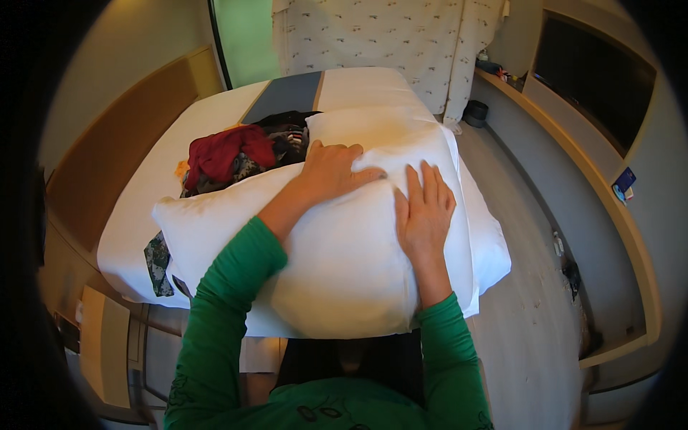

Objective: The person inserts a white pillow into a white pillowcase on a bed. They align the pillow with the case opening, push the pillow inside, and then repeatedly adjust and smooth the case around the pillow to fit it properly.

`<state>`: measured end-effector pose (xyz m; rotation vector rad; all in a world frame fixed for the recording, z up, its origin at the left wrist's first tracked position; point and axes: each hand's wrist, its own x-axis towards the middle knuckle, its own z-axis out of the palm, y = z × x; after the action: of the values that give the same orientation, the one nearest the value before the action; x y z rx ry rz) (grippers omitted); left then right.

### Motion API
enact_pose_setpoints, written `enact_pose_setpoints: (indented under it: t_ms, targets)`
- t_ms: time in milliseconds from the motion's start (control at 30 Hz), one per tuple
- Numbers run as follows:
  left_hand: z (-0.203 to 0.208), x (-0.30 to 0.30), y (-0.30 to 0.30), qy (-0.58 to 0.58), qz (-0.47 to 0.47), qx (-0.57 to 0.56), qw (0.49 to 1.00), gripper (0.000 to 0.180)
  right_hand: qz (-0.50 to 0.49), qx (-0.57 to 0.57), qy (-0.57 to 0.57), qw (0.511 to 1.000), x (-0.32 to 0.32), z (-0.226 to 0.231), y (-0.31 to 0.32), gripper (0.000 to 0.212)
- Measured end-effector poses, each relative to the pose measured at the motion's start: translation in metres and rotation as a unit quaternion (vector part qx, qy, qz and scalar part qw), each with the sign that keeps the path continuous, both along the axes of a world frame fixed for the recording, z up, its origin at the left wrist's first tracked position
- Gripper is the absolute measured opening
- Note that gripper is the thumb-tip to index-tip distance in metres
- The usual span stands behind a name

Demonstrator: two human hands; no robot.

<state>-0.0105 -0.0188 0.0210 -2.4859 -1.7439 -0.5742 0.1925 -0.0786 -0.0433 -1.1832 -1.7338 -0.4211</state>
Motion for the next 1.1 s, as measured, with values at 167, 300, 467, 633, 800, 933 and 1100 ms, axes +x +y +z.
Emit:
enact_pose_setpoints:
  t_ms: [167,300,467,633,800,933,1100]
  targets:
    - [0.004,-0.039,0.023,-0.004,0.015,-0.152,0.988,0.097,-0.077,-0.063,0.064,0.993,0.025,-0.075,-0.001,0.053]
    - [0.0,-0.047,0.025,-0.029,-0.011,-0.18,0.983,0.099,-0.114,-0.096,0.115,0.982,0.059,-0.125,-0.016,0.052]
    - [0.018,-0.072,0.006,-0.03,-0.04,-0.191,0.98,0.091,-0.11,-0.177,0.163,0.964,0.104,-0.16,-0.034,0.047]
    - [0.025,-0.124,-0.033,-0.076,-0.06,-0.162,0.982,0.083,-0.162,-0.116,0.08,0.977,0.123,-0.167,-0.073,0.037]
    - [0.019,-0.179,-0.08,-0.144,-0.007,-0.163,0.976,0.082,-0.133,-0.103,0.246,0.955,0.086,-0.161,-0.174,0.02]
    - [0.01,-0.182,-0.109,-0.258,-0.043,-0.112,0.959,0.063,0.108,-0.489,0.475,0.724,0.038,-0.152,-0.237,0.022]
    - [0.013,-0.153,-0.155,-0.284,-0.063,-0.033,0.956,0.035,0.304,-0.635,0.597,0.384,-0.013,-0.163,-0.227,0.037]
